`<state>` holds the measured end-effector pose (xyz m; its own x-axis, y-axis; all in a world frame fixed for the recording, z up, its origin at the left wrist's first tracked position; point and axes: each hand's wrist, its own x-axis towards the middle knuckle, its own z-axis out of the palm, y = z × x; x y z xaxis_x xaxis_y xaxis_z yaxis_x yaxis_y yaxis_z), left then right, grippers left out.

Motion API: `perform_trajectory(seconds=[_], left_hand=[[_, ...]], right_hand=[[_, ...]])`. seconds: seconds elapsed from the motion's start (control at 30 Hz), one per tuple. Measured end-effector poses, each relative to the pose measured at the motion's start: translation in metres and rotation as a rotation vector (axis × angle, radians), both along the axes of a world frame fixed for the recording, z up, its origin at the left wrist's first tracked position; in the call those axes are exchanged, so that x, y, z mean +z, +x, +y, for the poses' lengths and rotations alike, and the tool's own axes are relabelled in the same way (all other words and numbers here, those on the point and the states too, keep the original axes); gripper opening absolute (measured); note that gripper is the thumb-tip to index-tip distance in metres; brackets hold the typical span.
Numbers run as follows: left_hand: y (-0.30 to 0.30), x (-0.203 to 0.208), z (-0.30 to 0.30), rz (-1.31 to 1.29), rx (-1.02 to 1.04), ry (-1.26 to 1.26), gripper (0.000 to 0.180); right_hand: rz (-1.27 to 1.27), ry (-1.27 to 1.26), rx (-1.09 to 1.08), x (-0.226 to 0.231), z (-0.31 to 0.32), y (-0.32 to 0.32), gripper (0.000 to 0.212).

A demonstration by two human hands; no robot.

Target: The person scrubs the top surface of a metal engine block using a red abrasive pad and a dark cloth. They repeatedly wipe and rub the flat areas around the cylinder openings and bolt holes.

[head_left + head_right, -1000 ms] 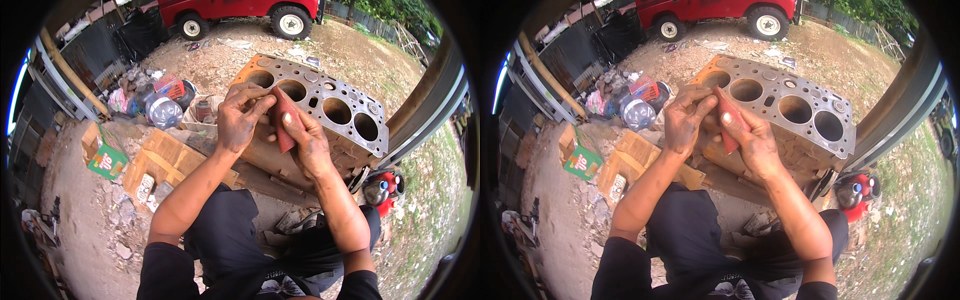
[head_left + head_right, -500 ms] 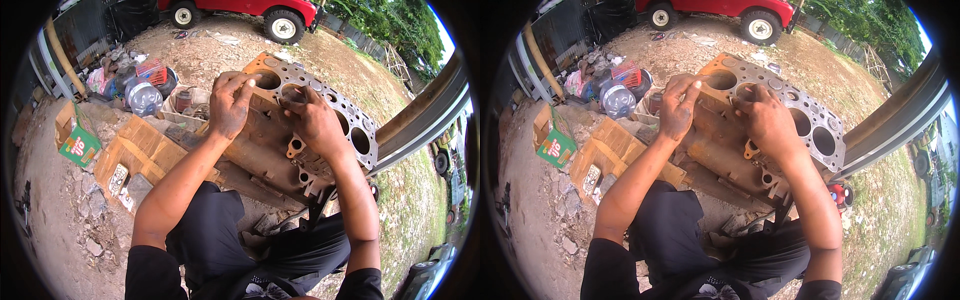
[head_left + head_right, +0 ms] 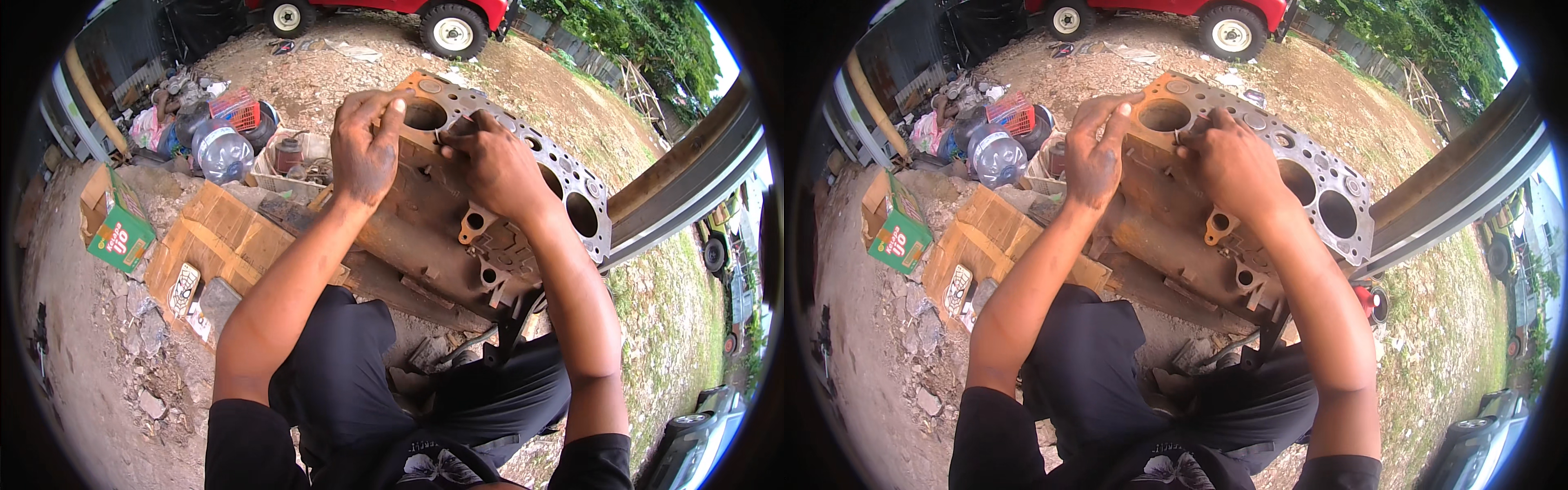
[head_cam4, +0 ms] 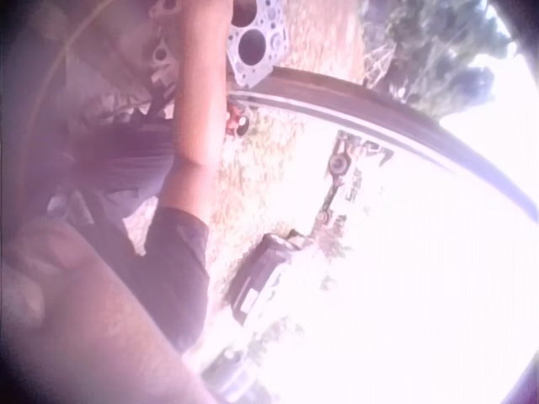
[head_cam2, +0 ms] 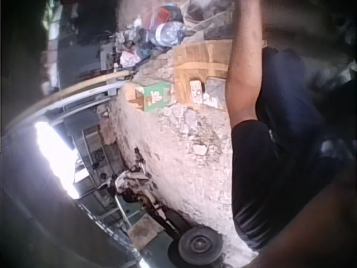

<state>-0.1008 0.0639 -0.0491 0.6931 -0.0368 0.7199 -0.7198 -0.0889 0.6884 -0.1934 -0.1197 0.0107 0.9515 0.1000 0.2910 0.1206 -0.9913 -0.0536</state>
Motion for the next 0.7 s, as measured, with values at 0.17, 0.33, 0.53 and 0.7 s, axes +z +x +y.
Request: perform_trajectory(seconds=[0.17,0.33,0.53,0.7], left_hand=[[0.063,0.016,0.010,0.106,0.147,0.291,0.042],[0.124,0.033,-0.037,0.466,0.050,0.562,0.057],[0.157,0.008,-0.048,0.603,-0.059,0.725,0.073],[0.168,0.007,-0.057,0.840,-0.267,0.592,0.067]], right_hand=[[-0.073,-0.036,0.053,-0.005,0.010,-0.012,0.024],[-0.178,0.029,0.073,-0.023,-0.009,0.005,0.022],[-0.120,0.035,0.004,-0.012,0.008,-0.025,0.028],[-0.108,-0.021,0.012,-0.009,-0.004,-0.003,0.026]])
